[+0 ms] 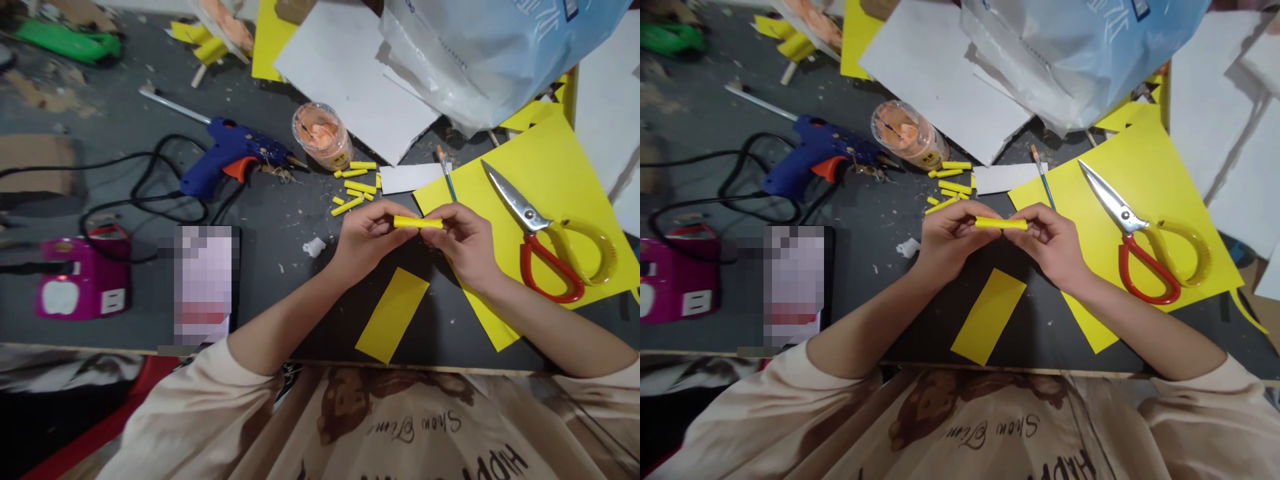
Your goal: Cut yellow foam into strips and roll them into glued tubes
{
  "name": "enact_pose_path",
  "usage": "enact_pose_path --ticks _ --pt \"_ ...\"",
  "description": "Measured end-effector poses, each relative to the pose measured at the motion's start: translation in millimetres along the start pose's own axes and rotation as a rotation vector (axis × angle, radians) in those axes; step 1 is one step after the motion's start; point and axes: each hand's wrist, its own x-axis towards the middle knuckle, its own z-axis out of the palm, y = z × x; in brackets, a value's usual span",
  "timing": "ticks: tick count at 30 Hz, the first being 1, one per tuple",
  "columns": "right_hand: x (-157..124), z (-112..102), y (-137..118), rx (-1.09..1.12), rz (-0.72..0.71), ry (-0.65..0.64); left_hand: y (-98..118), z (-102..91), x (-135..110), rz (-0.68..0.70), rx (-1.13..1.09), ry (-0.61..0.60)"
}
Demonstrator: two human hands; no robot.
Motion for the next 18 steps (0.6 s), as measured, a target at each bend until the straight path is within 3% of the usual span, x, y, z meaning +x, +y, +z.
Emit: enact_pose_path --ticks 18 --pt "-1.6 1.6 -3.9 -0.032 -0.01 -0.016 1.9 -3.7 0.6 0.128 0.103 -0.024"
